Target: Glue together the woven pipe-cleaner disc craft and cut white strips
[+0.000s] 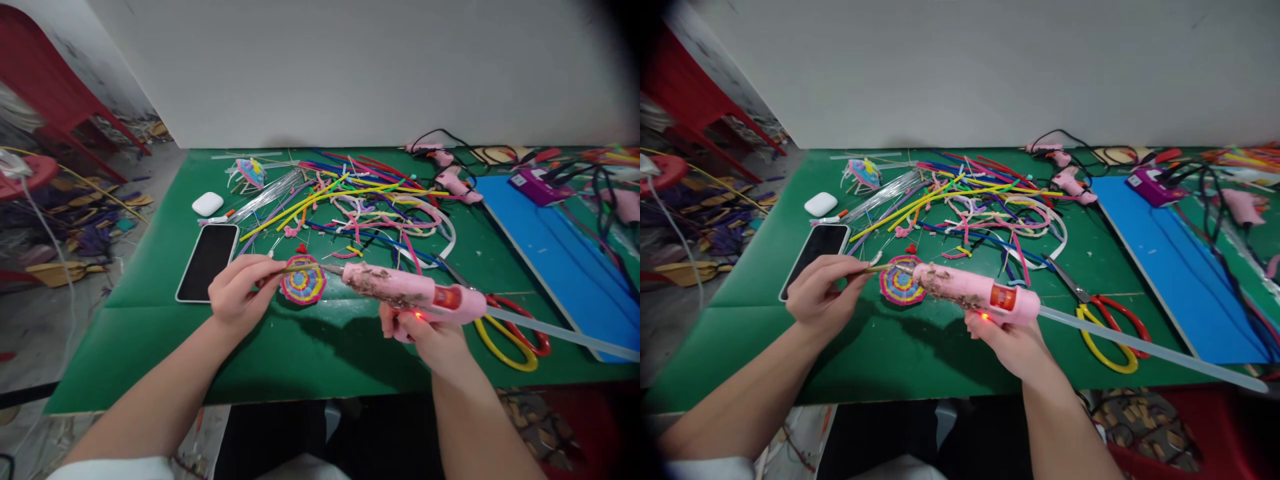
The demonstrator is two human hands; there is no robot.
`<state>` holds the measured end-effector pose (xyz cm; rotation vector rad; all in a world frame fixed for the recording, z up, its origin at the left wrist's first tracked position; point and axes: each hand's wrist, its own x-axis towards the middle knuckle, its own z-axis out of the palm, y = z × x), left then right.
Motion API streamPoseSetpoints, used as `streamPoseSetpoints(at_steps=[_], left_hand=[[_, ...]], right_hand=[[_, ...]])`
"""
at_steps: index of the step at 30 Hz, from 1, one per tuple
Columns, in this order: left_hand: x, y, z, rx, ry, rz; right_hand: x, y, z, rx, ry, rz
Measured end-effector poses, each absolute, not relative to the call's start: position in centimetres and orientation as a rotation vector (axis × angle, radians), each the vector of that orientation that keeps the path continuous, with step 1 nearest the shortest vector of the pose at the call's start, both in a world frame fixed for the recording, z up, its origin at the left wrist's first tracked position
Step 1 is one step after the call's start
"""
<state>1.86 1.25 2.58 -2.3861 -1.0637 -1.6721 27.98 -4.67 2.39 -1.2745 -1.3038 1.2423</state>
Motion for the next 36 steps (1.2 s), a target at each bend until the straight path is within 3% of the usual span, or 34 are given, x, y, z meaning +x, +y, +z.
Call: streamPoseSetpoints(at_steps=[36], left_hand=[[1.75,1.33,2.49,-2.444,-1.045,-1.653]], right_hand=[[27.77,-4.62,2.93,-1.290,-1.326,1.232]])
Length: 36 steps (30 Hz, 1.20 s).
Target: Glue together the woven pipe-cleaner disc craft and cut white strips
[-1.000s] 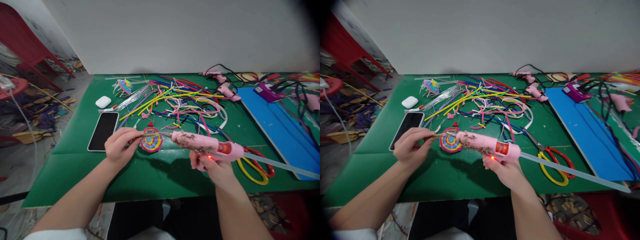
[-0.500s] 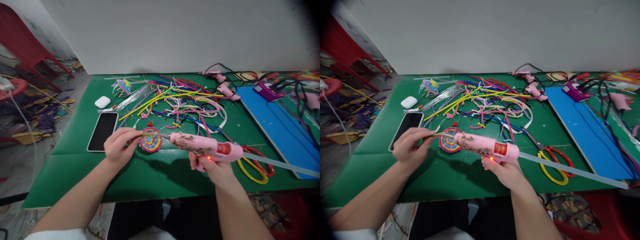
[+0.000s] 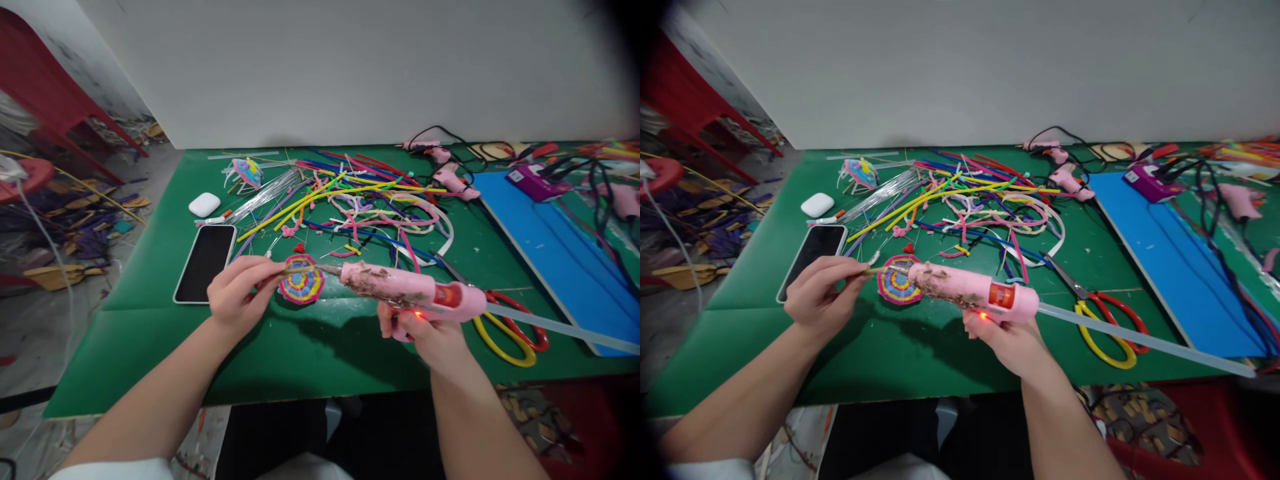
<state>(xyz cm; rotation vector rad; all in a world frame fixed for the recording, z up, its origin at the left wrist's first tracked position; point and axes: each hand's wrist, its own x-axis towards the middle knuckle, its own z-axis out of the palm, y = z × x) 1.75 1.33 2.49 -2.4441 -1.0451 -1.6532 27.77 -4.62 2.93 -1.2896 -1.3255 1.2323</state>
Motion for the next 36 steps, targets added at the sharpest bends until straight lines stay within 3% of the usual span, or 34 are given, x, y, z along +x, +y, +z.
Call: streamPoseSetpoints(at_steps=[36], left_hand=[[1.82,1.19,2.63,-2.378,-1.036,-1.612]], right_hand=[[28.12,-4.83,2.53,-1.293,-1.308,1.266]])
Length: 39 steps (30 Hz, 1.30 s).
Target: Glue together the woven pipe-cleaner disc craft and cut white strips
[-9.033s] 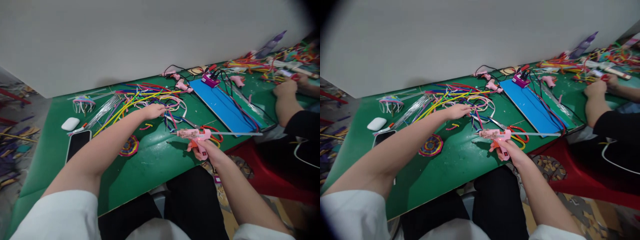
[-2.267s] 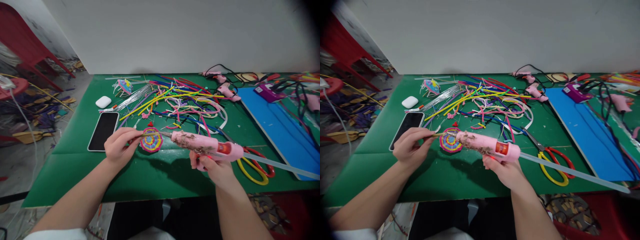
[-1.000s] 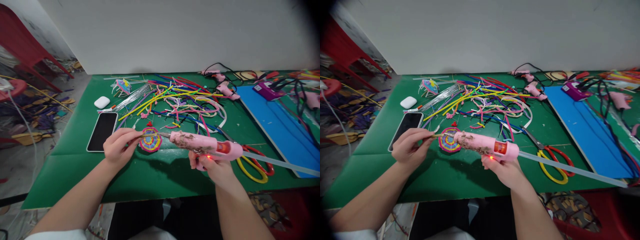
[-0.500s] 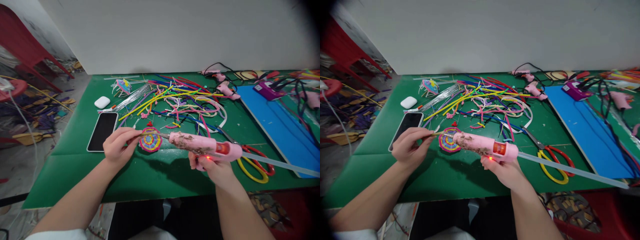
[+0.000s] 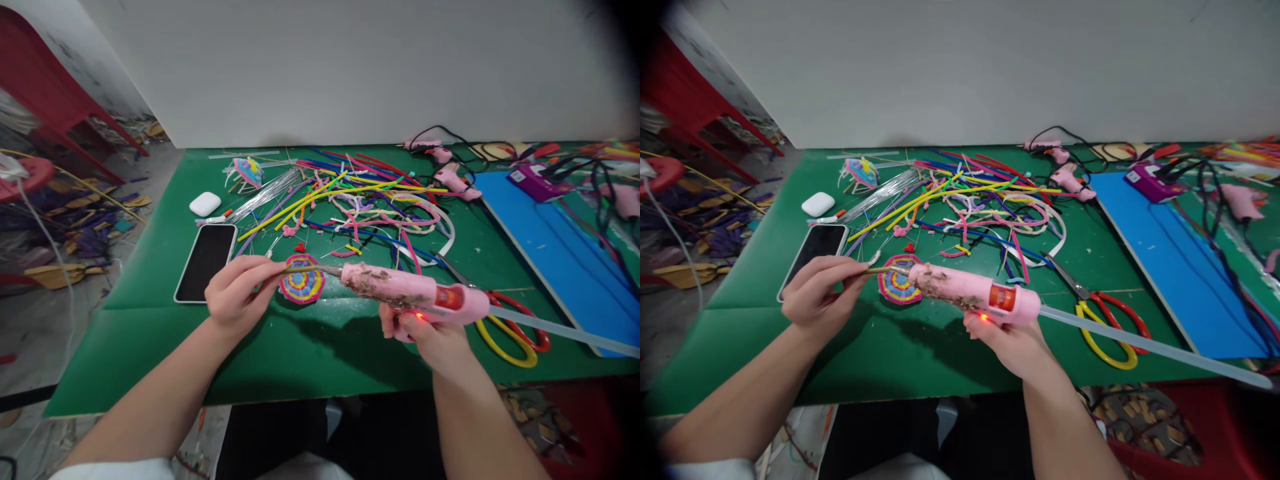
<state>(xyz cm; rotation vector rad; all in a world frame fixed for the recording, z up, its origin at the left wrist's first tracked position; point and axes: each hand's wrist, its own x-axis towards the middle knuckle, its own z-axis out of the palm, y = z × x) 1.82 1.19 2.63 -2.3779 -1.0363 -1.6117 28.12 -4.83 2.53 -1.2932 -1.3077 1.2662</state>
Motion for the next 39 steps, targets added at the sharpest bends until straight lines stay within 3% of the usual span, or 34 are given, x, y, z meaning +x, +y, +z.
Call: streamPoseSetpoints(at_steps=[39], left_hand=[[1.73,1.26,2.79,-2.365,-1.040,-1.670]], right_hand=[[28.72,-4.69,2.94,-1.242,-1.287,1.391]])
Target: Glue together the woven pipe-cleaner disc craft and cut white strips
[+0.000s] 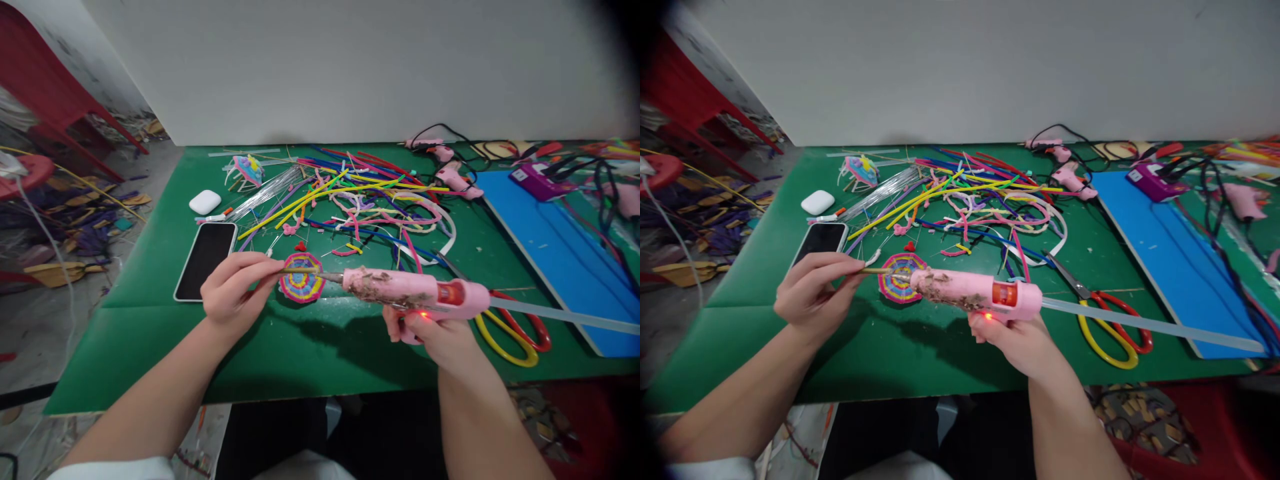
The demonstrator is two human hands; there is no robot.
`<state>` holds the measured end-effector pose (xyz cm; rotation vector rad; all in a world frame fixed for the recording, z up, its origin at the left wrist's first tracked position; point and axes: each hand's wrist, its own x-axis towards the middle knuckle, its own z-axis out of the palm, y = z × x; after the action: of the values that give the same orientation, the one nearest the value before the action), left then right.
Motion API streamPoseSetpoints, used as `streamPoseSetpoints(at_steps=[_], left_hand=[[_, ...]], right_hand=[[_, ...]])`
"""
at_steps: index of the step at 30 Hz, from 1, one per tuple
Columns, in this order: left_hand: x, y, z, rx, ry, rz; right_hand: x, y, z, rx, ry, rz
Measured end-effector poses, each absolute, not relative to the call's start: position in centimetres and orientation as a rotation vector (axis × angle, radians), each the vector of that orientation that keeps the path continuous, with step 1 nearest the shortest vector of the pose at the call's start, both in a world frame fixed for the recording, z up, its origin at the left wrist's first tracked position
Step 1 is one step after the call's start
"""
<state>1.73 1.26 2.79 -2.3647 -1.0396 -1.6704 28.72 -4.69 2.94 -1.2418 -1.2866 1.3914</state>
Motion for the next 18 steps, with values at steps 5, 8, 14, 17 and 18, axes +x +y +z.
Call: streamPoseSetpoints(at_steps=[5,8,14,17,18], left_hand=[[1.72,1.20,2.84,-2.377,-1.044,-1.642],[1.74,1.19,2.82,-2.390,-1.046,-1.623],[1.73,1.06,3.01,-2.403,-1.018,-1.630],[1.69,1.01,3.03,-2.423,-0.998,-1.633],[1.69,1.00,3.02,-2.425,-0.991,-1.636]], right_hand=[[28.66,-4.63,2.97,-1.261,-1.271,1.366],[28.63,-4.62,2.94,-1.261,-1.257,1.363],[28.63,-4.62,2.84,-1.244,-1.270,1.361],[28.60,-4.56,2.82,-1.208,-1.275,1.378],[28.59,-4.54,2.84,-1.205,-1.272,1.381]])
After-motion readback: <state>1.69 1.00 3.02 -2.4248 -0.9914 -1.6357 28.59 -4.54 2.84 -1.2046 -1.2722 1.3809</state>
